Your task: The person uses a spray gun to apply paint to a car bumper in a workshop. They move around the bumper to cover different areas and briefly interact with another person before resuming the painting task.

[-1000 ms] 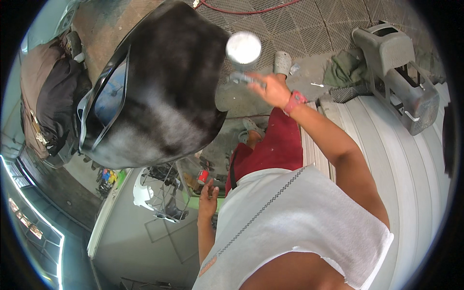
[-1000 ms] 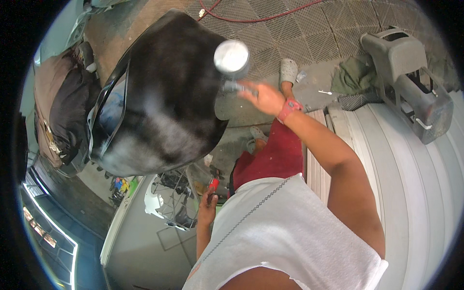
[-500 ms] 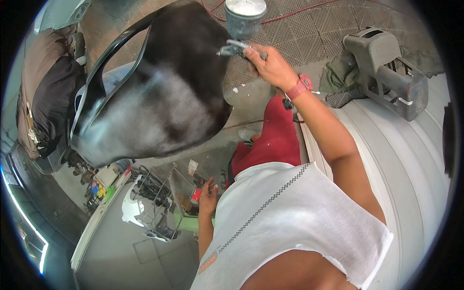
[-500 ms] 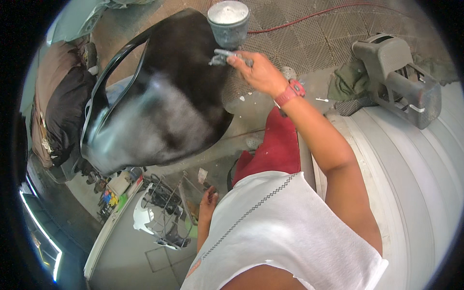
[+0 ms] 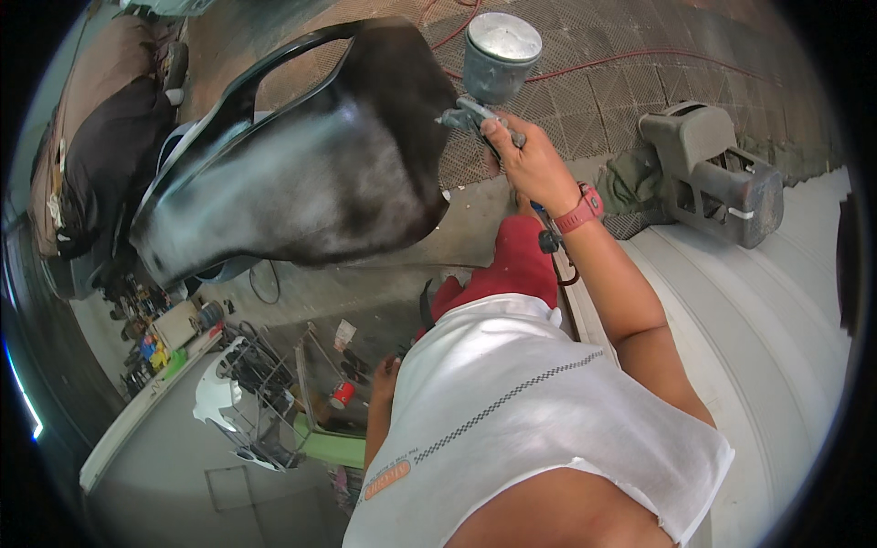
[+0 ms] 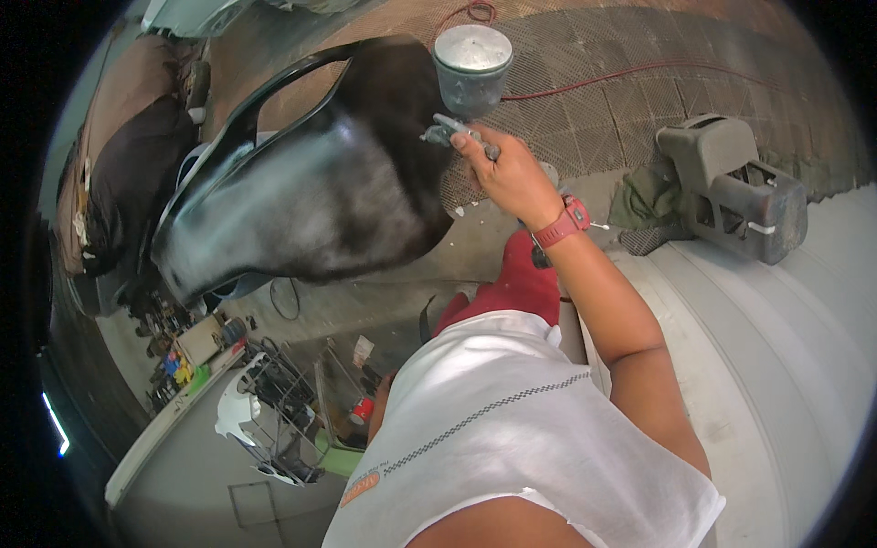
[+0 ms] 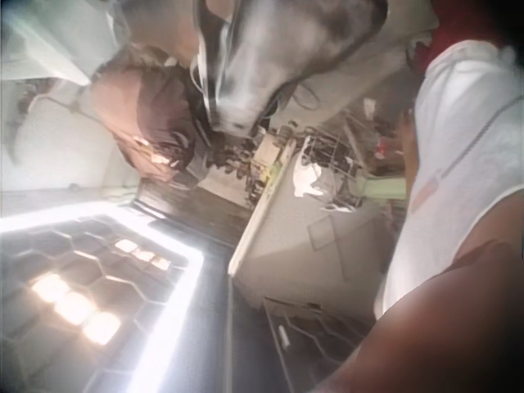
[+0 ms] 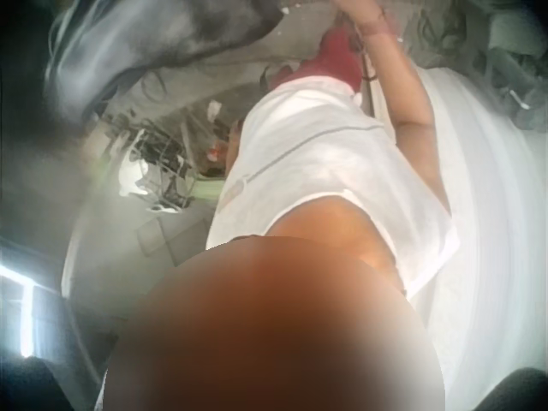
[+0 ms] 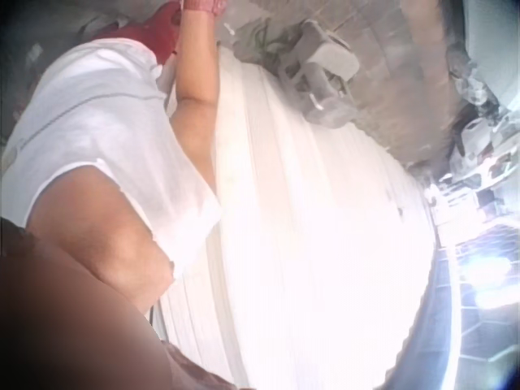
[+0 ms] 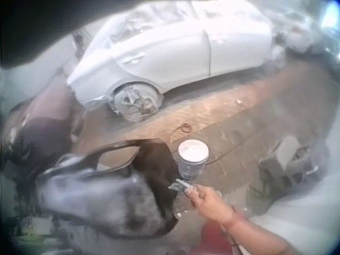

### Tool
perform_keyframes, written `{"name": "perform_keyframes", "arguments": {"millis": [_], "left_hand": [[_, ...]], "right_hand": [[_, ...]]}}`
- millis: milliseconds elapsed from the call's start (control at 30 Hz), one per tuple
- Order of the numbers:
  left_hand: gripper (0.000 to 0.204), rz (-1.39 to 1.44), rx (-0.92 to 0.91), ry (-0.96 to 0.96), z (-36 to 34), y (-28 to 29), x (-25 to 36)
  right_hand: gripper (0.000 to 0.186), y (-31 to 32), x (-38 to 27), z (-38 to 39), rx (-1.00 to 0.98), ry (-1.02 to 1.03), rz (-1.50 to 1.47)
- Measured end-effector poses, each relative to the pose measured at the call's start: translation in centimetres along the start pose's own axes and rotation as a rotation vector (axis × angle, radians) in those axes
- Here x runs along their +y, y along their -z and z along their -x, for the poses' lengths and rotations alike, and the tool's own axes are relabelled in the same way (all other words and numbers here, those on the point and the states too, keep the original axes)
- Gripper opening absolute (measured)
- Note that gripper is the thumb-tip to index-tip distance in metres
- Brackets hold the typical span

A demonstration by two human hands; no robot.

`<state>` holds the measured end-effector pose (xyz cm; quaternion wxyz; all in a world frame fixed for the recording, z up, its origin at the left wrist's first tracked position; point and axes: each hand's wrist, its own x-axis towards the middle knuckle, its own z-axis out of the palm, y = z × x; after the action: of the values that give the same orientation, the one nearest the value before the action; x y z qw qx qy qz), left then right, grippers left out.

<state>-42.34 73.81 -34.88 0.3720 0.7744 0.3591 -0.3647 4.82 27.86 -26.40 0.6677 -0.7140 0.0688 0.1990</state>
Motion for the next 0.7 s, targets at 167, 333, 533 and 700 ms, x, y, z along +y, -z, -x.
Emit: {"name": "perform_keyframes", "arguments": {"millis": [167, 333, 533, 700], "left_hand": [[0.058, 0.076, 0.041, 0.008, 0.8, -3.0, 4.8], [0.055, 0.151, 0.090, 0.051, 2.3, -5.4, 12.6], [0.053, 0.182, 0.096, 0.043, 3.2, -7.3, 13.3], [0.053, 0.140, 0.094, 0.011, 2.7, -8.3, 6.8]], "right_hand": [[0.047, -0.5, -0.1, 3.0, -0.229, 0.072, 0.100], [0.051, -0.7, 1.3, 4.0, -0.479, -0.026, 0.033], [0.059, -0.2, 2.4, 2.3, -0.116, -0.059, 0.178], [0.063, -2.5, 2.1, 5.1, -0.114, -0.067, 0.163]]}}
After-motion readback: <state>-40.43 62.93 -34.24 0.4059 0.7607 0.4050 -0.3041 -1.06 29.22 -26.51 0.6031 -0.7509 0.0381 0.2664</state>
